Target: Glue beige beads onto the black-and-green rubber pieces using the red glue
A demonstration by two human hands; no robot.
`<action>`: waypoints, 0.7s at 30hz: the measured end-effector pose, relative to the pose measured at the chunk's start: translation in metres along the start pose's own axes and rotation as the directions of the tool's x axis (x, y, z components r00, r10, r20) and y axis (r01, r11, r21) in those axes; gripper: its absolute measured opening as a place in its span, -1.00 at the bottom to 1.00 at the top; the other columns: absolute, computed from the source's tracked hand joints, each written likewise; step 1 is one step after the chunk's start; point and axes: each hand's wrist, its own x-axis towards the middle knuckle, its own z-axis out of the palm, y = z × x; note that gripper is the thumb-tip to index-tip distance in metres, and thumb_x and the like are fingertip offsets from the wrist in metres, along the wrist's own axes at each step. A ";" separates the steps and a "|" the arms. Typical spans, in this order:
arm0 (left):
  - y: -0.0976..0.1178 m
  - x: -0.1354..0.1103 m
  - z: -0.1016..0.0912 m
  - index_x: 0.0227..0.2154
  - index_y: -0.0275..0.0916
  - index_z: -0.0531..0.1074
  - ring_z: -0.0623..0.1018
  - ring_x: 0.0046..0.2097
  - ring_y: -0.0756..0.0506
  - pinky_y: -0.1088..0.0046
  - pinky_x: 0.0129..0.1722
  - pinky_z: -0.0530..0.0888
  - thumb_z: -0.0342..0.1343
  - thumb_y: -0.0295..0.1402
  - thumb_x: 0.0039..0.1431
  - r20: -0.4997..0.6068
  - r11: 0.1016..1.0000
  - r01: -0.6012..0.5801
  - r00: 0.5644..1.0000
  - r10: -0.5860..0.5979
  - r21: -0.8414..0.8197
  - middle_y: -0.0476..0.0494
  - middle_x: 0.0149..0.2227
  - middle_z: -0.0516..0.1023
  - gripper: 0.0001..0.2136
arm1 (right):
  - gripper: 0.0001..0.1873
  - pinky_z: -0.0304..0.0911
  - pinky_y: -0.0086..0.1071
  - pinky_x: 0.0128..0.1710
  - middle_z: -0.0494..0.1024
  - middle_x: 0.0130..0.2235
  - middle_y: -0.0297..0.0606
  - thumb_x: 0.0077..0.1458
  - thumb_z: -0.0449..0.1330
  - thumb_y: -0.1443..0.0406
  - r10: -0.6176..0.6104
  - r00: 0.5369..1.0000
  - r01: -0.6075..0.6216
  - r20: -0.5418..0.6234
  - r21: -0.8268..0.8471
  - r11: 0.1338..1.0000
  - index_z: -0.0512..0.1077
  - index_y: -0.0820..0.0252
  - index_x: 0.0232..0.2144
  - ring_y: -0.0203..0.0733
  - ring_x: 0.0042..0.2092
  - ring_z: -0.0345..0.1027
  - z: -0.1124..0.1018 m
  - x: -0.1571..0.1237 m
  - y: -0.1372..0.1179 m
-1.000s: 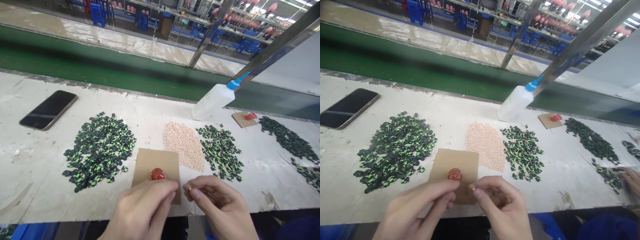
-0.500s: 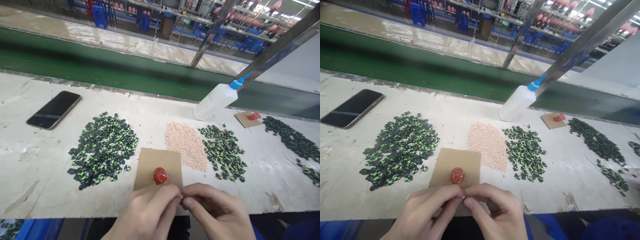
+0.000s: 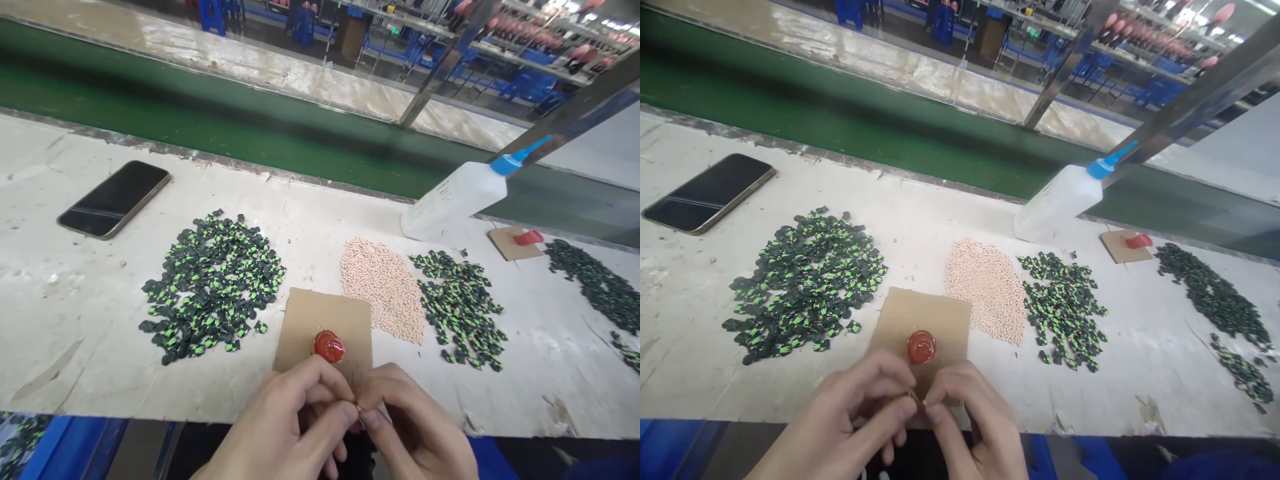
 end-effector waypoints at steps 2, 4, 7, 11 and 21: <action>-0.011 0.002 -0.005 -0.27 -0.09 0.48 0.56 -0.48 -0.01 0.57 -0.44 0.49 0.16 -0.27 0.25 -0.153 0.989 -0.129 0.978 0.138 0.071 0.08 -0.48 0.64 -0.94 | -0.82 0.44 -0.49 -0.35 0.54 -0.37 -0.36 0.30 0.21 0.43 0.049 0.996 -0.051 -0.077 -0.028 0.998 0.49 0.03 -0.29 -0.26 -0.36 0.48 0.005 -0.001 0.007; -0.023 0.006 -0.013 -0.22 -0.04 0.49 0.64 -0.38 -0.03 0.57 -0.36 0.52 0.12 -0.31 0.32 -0.277 0.941 -0.260 0.908 0.315 0.217 0.07 -0.34 0.73 -0.94 | -0.83 0.44 -0.50 -0.32 0.54 -0.36 -0.36 0.33 0.20 0.40 0.080 0.982 -0.095 -0.169 -0.077 0.993 0.49 0.03 -0.30 -0.25 -0.33 0.47 0.010 0.001 0.015; -0.041 0.014 -0.023 -0.22 -0.02 0.49 0.69 -0.32 -0.01 0.59 -0.31 0.51 0.09 -0.40 0.38 -0.268 0.814 -0.391 0.805 0.529 0.430 0.12 -0.28 0.73 -0.87 | -0.84 0.44 -0.51 -0.28 0.58 -0.30 -0.34 0.36 0.19 0.38 0.089 0.978 -0.113 -0.186 -0.126 0.986 0.49 0.01 -0.26 -0.25 -0.27 0.50 0.017 0.002 0.025; -0.054 0.018 -0.029 -0.20 0.00 0.47 0.70 -0.32 0.02 0.64 -0.32 0.49 0.08 -0.43 0.41 -0.224 0.739 -0.439 0.762 0.608 0.512 0.17 -0.29 0.71 -0.85 | -0.84 0.44 -0.54 -0.24 0.59 -0.27 -0.35 0.37 0.17 0.38 0.089 0.984 -0.114 -0.154 -0.159 0.981 0.48 -0.01 -0.22 -0.27 -0.23 0.52 0.020 0.001 0.030; -0.047 0.012 -0.032 -0.27 -0.09 0.55 0.70 -0.40 -0.04 0.58 -0.41 0.57 0.11 -0.38 0.34 -0.284 0.803 -0.350 0.804 0.522 0.483 0.06 -0.36 0.73 -0.88 | -0.81 0.46 -0.49 -0.23 0.61 -0.26 -0.31 0.37 0.16 0.43 0.040 0.994 -0.059 -0.099 -0.197 0.979 0.49 0.01 -0.18 -0.24 -0.22 0.54 0.022 0.000 0.030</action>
